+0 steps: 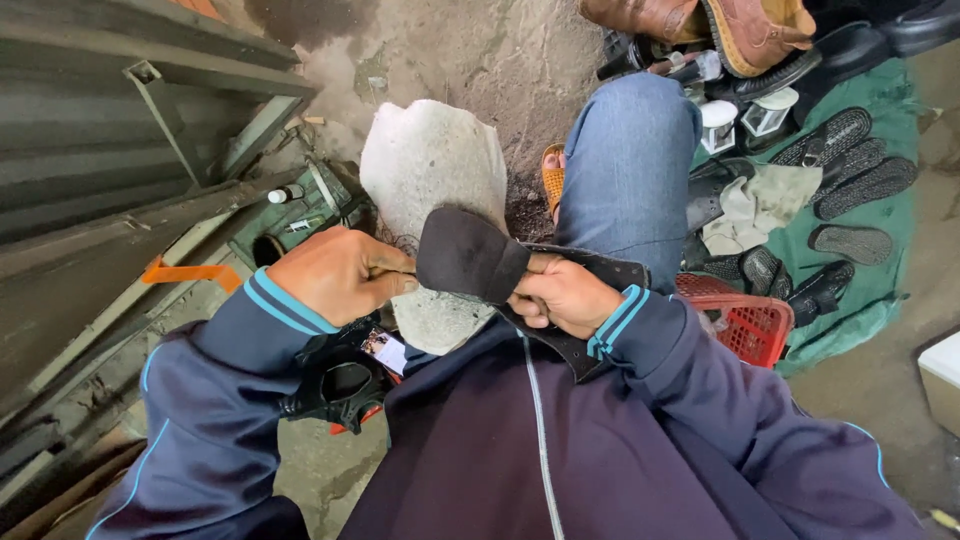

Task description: A person is manually stitching the sole of a shoe and attaching leather components using hand tools.

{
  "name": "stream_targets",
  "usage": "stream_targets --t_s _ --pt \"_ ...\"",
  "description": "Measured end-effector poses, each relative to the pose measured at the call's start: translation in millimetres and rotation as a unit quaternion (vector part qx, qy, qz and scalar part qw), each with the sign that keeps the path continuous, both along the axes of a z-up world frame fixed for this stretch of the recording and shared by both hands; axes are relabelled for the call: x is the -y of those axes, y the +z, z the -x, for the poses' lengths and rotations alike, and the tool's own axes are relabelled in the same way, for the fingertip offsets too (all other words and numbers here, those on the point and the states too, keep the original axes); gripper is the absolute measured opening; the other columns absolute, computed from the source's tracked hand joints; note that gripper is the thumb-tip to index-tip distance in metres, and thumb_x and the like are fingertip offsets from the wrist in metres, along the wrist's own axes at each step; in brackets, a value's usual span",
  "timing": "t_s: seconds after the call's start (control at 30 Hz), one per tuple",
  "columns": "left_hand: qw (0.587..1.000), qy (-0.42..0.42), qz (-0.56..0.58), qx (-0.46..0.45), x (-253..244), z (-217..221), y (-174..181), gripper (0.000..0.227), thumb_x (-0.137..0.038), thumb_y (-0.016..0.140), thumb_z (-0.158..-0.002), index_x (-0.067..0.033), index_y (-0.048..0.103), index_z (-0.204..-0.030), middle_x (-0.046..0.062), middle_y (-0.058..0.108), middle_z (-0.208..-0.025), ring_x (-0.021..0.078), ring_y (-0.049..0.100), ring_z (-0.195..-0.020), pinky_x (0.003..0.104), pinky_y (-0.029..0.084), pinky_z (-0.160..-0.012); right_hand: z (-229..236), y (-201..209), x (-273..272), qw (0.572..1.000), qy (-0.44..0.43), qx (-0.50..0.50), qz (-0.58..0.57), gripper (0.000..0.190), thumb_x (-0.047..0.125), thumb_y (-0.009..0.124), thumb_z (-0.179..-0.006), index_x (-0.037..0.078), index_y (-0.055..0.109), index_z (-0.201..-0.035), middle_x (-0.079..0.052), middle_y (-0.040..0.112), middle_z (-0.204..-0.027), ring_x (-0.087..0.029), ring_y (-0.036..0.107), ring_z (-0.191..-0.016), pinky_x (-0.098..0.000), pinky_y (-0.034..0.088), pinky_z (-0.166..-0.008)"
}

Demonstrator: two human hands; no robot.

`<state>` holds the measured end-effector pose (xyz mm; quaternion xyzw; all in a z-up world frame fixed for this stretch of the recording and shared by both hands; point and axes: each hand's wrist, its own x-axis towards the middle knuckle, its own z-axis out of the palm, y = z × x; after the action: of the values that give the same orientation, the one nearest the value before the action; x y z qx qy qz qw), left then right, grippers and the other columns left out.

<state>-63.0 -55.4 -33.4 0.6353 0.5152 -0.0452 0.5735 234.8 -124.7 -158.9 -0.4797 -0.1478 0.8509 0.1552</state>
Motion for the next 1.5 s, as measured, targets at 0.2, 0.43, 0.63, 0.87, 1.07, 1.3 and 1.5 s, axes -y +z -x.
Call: stream_targets --t_s 0.2,0.43,0.63,0.87,1.07,1.3,1.5 --pt "0.999 -0.021 -0.003 -0.024 -4.0 -4.2 0.6 0.026 -0.018 0.07 -0.092 -0.0086 0.08 -0.114 0.014 0.079 -0.069 0.0334 0.073 -0.061 0.044 0.057 -0.058 -2.0 -14.6 1.9 0.999 0.023 -0.026 -0.003 0.02 0.0 0.058 -0.096 0.009 0.074 -0.106 -0.007 0.058 -0.077 -0.012 0.048 -0.054 -0.0236 0.042 -0.041" --pt "0.999 -0.019 0.007 -0.034 -4.8 -8.3 3.6 0.026 -0.019 0.069 -0.093 -0.009 0.079 -0.115 0.012 0.079 -0.068 0.0317 0.074 -0.061 0.043 0.058 -0.059 -1.0 -22.8 -1.2 0.998 0.055 -0.031 -0.006 0.015 0.005 0.061 -0.099 0.007 0.075 -0.106 -0.006 0.057 -0.074 -0.012 0.048 -0.052 -0.0242 0.043 -0.039" --pt "1.0 -0.001 -0.006 -0.006 -1.4 -7.1 0.4 0.024 -0.017 0.069 -0.094 -0.0082 0.078 -0.114 0.011 0.075 -0.061 0.0312 0.07 -0.055 0.043 0.055 -0.053 -4.8 -21.4 -9.6 0.995 0.081 -0.058 0.005 0.012 0.009 0.063 -0.1 0.008 0.074 -0.106 -0.007 0.058 -0.076 -0.013 0.05 -0.053 -0.0253 0.045 -0.04" --pt "0.999 0.01 -0.023 0.019 4.7 -10.0 1.3 0.021 -0.017 0.07 -0.094 -0.0093 0.079 -0.111 0.009 0.071 -0.055 0.0278 0.065 -0.048 0.041 0.053 -0.05 -11.7 -37.2 -8.7 0.992 0.103 -0.069 0.017 0.011 0.009 0.064 -0.099 0.01 0.074 -0.105 -0.005 0.057 -0.076 -0.013 0.05 -0.053 -0.0258 0.046 -0.039" --pt "0.997 0.035 -0.056 0.037 13.0 -13.7 1.4 0.019 -0.012 0.069 -0.093 -0.0068 0.08 -0.109 0.008 0.066 -0.049 0.0226 0.056 -0.039 0.035 0.045 -0.044 -10.9 -22.5 -21.0 0.99 0.12 -0.068 0.038 0.008 0.01 0.065 -0.098 0.008 0.072 -0.1 -0.006 0.055 -0.076 -0.013 0.049 -0.052 -0.0267 0.045 -0.039" --pt "0.989 0.081 -0.122 0.035 36.4 -18.3 -14.6 0.02 -0.014 0.07 -0.096 -0.0097 0.079 -0.113 0.011 0.072 -0.061 0.0237 0.062 -0.042 0.034 0.047 -0.041 -17.2 -18.9 -21.3 0.993 0.101 -0.036 0.043 0.002 0.011 0.067 -0.097 0.01 0.068 -0.098 -0.005 0.052 -0.075 -0.011 0.044 -0.053 -0.0252 0.041 -0.037" --pt "0.965 0.036 -0.254 -0.06 54.0 -21.7 -19.3 0.021 -0.02 0.06 -0.102 -0.0155 0.075 -0.116 0.004 0.075 -0.084 0.0229 0.065 -0.06 0.038 0.054 -0.053 -30.9 12.4 -21.6 0.988 0.083 0.025 -0.128 0.02 0.004 0.057 -0.099 0.001 0.07 -0.114 -0.007 0.055 -0.074 -0.009 0.046 -0.054 -0.0235 0.047 -0.042"
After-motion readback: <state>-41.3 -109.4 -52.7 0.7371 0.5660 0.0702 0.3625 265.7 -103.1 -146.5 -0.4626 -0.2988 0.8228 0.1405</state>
